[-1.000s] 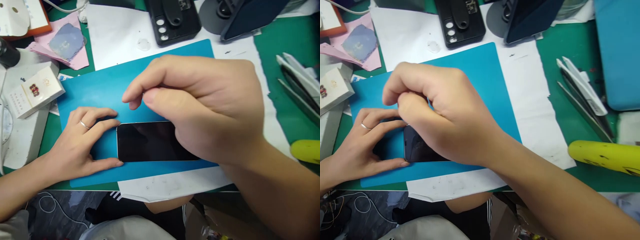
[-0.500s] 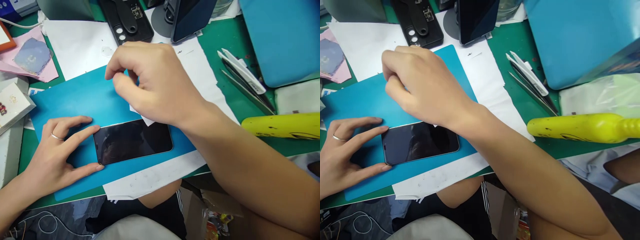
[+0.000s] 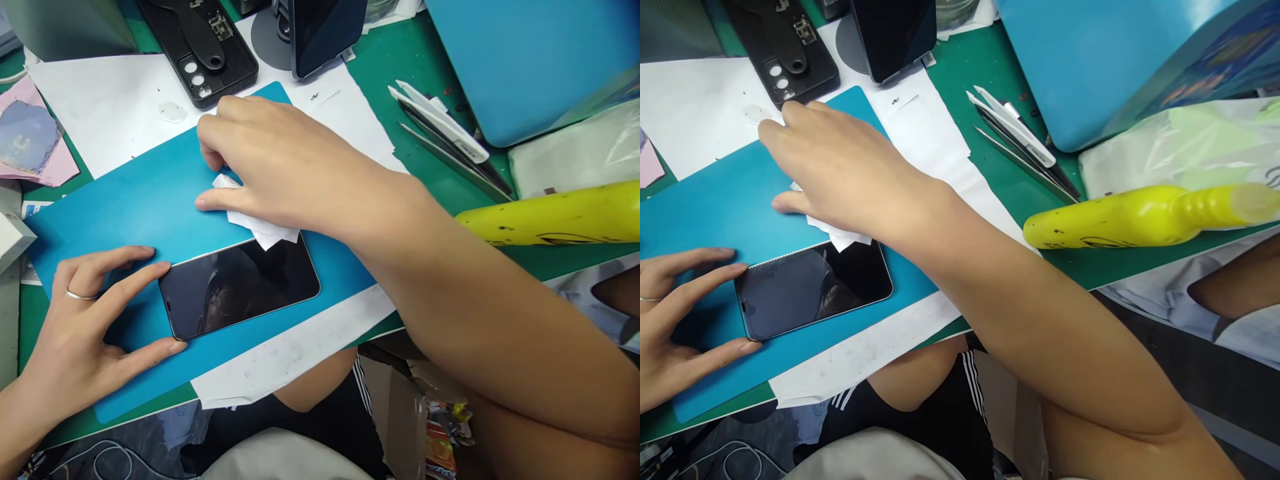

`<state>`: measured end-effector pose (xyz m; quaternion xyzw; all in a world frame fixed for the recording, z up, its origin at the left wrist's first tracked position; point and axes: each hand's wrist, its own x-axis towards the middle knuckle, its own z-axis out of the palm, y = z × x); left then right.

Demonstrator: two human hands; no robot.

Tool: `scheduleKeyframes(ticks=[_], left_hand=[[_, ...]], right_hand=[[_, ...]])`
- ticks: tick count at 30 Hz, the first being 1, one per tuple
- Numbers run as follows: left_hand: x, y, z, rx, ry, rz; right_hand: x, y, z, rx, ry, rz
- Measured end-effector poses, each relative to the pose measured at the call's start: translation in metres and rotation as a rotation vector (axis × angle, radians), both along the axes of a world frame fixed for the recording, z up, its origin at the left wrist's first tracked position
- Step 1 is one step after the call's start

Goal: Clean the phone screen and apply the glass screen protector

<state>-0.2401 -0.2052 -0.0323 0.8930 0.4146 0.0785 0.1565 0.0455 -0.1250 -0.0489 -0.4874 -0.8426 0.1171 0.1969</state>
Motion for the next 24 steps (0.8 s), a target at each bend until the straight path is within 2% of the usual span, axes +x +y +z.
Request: scheduleKeyframes(ticks=[16,24], left_hand=[[0.001,0.001,0.001,0.016,0.015,-0.012],[-0.001,0.001,0.001,0.006,0.025,-0.003]], right_hand=[[0.008,0.017,-0.003,-0.172,0.034,0.024],[0.004,0.009,-0.002,-0.112,0.041,-0.024]])
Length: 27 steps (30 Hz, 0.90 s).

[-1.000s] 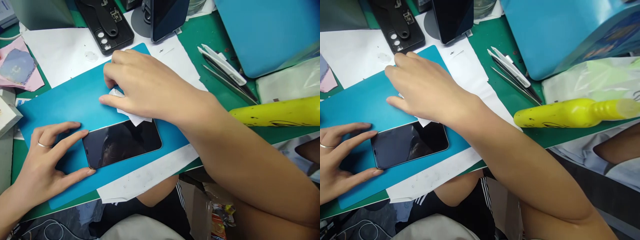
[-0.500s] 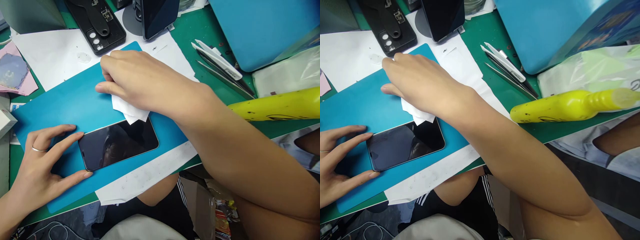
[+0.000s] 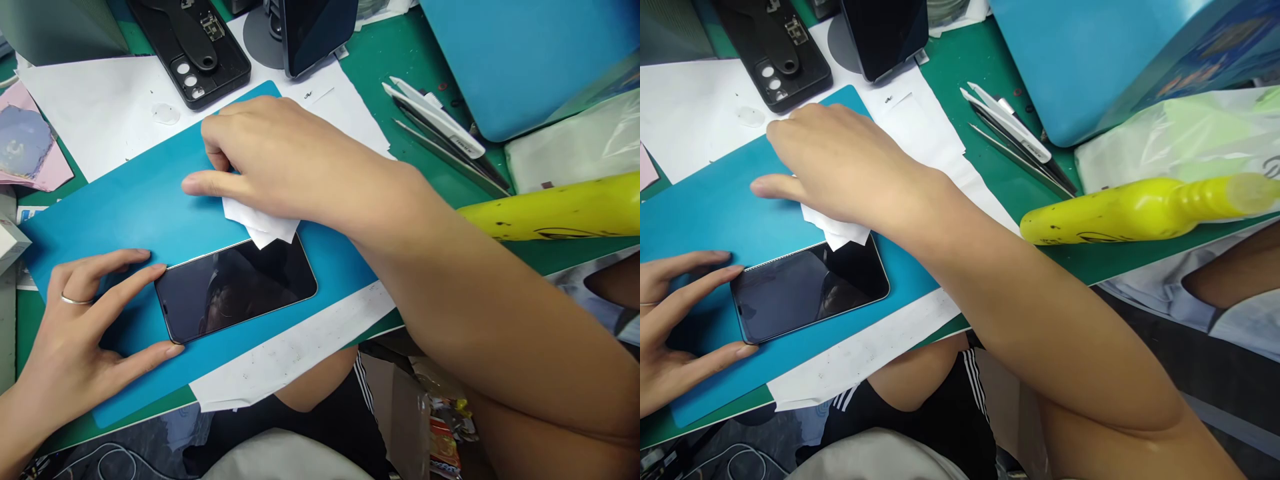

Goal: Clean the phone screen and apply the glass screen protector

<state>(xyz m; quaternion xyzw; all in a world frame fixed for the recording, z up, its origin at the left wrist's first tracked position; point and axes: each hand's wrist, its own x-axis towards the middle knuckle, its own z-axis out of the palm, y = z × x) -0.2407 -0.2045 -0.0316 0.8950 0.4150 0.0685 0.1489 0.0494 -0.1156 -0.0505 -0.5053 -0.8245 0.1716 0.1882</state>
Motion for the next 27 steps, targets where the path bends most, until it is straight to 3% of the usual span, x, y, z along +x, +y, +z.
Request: scheduleKeyframes(ticks=[10,17,23,27], left_hand=[[0.0,0.003,-0.003,0.095,0.006,-0.078],[0.001,0.004,-0.004,0.096,-0.001,-0.083],[-0.002,0.003,-0.005,0.09,0.006,-0.084],[-0.001,0.002,-0.004,0.091,0.01,-0.079]], right_hand=[[0.001,0.0,0.011,-0.081,-0.236,0.02],[-0.001,0.0,0.016,-0.071,-0.213,-0.074],[-0.001,-0.002,0.021,-0.107,-0.149,-0.25],[-0.003,-0.002,0.02,-0.113,-0.123,-0.253]])
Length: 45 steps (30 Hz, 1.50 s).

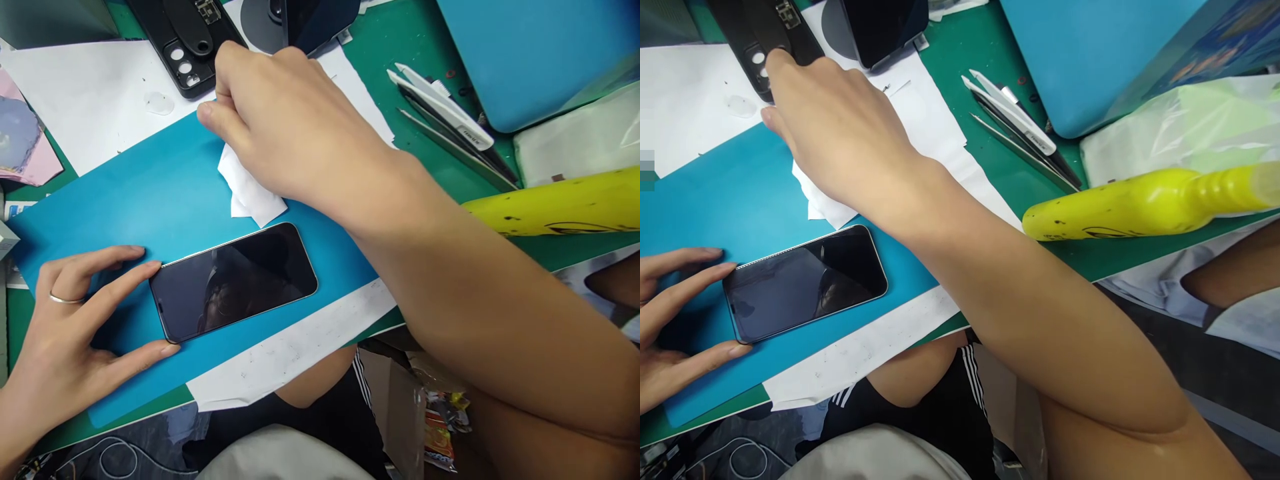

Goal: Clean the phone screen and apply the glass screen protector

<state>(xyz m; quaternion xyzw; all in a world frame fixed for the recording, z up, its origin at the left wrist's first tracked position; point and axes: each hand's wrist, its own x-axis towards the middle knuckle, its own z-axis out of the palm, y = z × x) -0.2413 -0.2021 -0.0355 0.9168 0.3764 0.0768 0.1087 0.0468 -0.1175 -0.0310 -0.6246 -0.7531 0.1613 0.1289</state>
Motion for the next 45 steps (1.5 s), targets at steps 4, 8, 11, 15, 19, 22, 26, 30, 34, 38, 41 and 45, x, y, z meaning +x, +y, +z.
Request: scheduleKeyframes(ticks=[4,8,11,15,19,22,26,30,34,38,41,45], left_hand=[[0.0022,-0.0007,-0.0002,0.001,-0.011,-0.002],[0.0024,-0.0007,-0.0011,-0.009,-0.01,0.007],[0.0019,-0.0005,-0.0013,-0.004,-0.012,0.006],[0.0,-0.0006,-0.0008,-0.009,-0.006,0.018],[-0.0015,-0.0009,-0.0001,-0.007,-0.01,0.022],[-0.0011,-0.0012,-0.0007,-0.008,-0.005,0.025],[0.0001,-0.0017,-0.0011,-0.009,-0.007,0.037],[0.0003,-0.0016,0.0002,-0.029,-0.002,0.044],[0.0005,-0.0015,0.0004,-0.04,-0.002,0.043],[0.0013,-0.0012,0.0009,-0.033,-0.009,0.039],[0.0012,-0.001,0.0013,-0.033,-0.003,0.031],[-0.0002,-0.002,0.0004,-0.023,0.001,0.029]], right_hand=[[-0.0012,0.0006,-0.0005,-0.021,-0.003,-0.01],[-0.0008,0.0013,-0.0018,-0.01,-0.012,-0.009],[-0.0005,0.0007,-0.0023,0.003,-0.025,0.004],[-0.0009,-0.0004,-0.0016,-0.003,-0.053,0.012],[-0.0017,-0.0003,-0.0016,-0.009,-0.077,0.016],[-0.0026,0.0,-0.0014,-0.015,-0.088,0.016],[-0.0026,0.0002,-0.0002,-0.028,-0.105,0.009],[-0.0004,-0.0003,-0.0006,-0.013,-0.039,0.028],[0.0007,-0.0001,-0.0016,-0.027,-0.014,0.013],[-0.0002,0.0002,-0.0012,-0.03,-0.013,0.004],[-0.0005,0.0,-0.0007,-0.035,-0.028,0.005],[-0.0002,0.0001,-0.001,-0.026,-0.034,0.003]])
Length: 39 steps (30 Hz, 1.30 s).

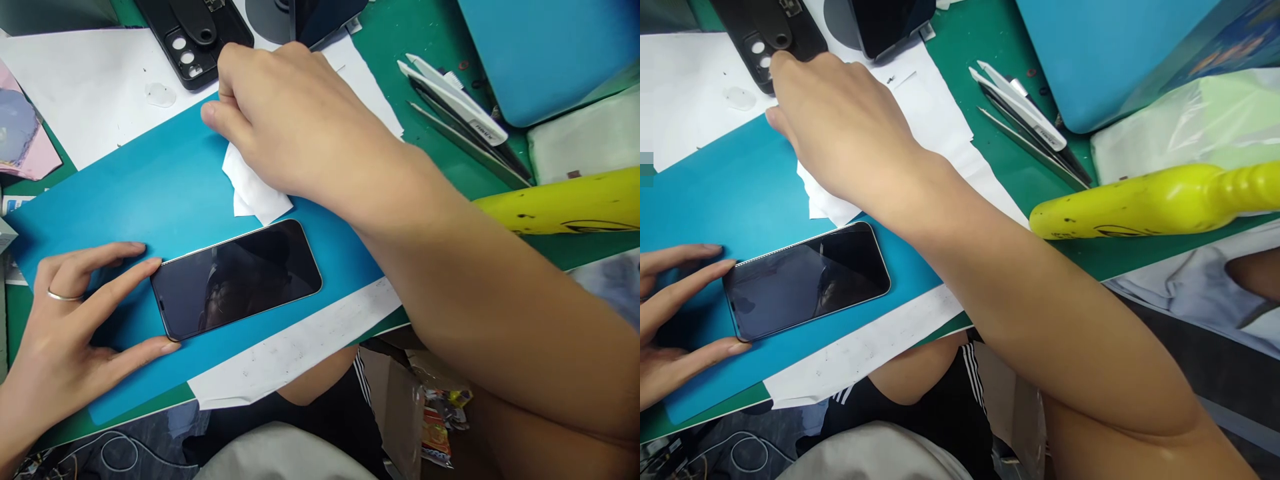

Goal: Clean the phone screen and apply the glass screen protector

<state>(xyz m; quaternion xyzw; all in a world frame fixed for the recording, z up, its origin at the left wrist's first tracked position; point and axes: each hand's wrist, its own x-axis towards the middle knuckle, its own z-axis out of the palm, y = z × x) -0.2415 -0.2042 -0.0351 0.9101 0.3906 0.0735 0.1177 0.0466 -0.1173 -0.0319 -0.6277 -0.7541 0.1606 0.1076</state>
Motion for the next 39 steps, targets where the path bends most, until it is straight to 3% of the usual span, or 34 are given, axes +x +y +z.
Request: scheduleKeyframes(ticks=[24,39], left_hand=[[-0.006,-0.005,-0.003,-0.008,-0.001,0.021],[-0.012,-0.002,-0.004,0.006,0.015,0.016]], right_hand=[[-0.005,0.006,-0.007,0.004,-0.011,-0.028],[0.004,0.013,-0.013,0.112,0.155,-0.065]])
